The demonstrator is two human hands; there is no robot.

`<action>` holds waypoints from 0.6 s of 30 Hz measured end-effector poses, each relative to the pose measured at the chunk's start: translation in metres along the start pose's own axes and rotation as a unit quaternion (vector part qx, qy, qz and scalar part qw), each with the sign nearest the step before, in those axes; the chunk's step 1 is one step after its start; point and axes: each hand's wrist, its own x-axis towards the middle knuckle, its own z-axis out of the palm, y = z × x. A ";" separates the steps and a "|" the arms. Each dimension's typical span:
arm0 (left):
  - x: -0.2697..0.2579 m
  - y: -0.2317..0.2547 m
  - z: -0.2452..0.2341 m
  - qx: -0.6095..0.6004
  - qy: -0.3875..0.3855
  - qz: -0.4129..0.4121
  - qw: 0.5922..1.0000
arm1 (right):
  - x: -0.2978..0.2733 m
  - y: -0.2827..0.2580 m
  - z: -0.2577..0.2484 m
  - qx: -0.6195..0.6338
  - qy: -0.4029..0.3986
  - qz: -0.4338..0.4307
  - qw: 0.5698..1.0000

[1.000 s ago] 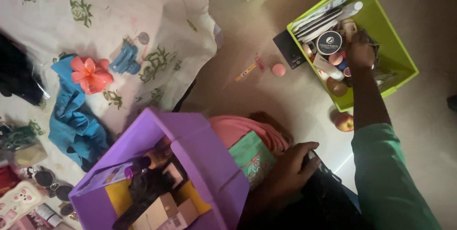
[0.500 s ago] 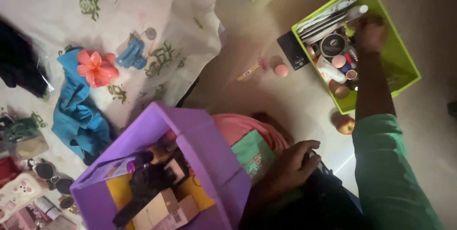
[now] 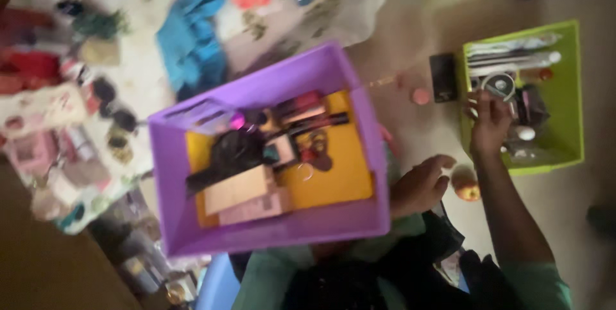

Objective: The person sits on the floor and organizes various items, including currency notes, makeup products, and accessories, into purple and green plastic bins. They wipe a small bottle and a flower-shaped object with a blue cloth before placing them into the purple bin.

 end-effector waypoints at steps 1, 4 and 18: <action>0.003 -0.008 0.004 0.029 0.027 -0.005 0.999 | -0.015 -0.016 0.010 0.086 -0.014 0.046 0.995; 0.003 -0.022 0.009 0.083 0.045 -0.007 0.996 | -0.060 -0.055 0.031 0.066 -0.208 -0.075 0.973; -0.025 -0.022 0.005 0.178 -0.045 0.071 0.980 | -0.164 -0.008 0.003 -0.311 -0.164 -0.373 0.859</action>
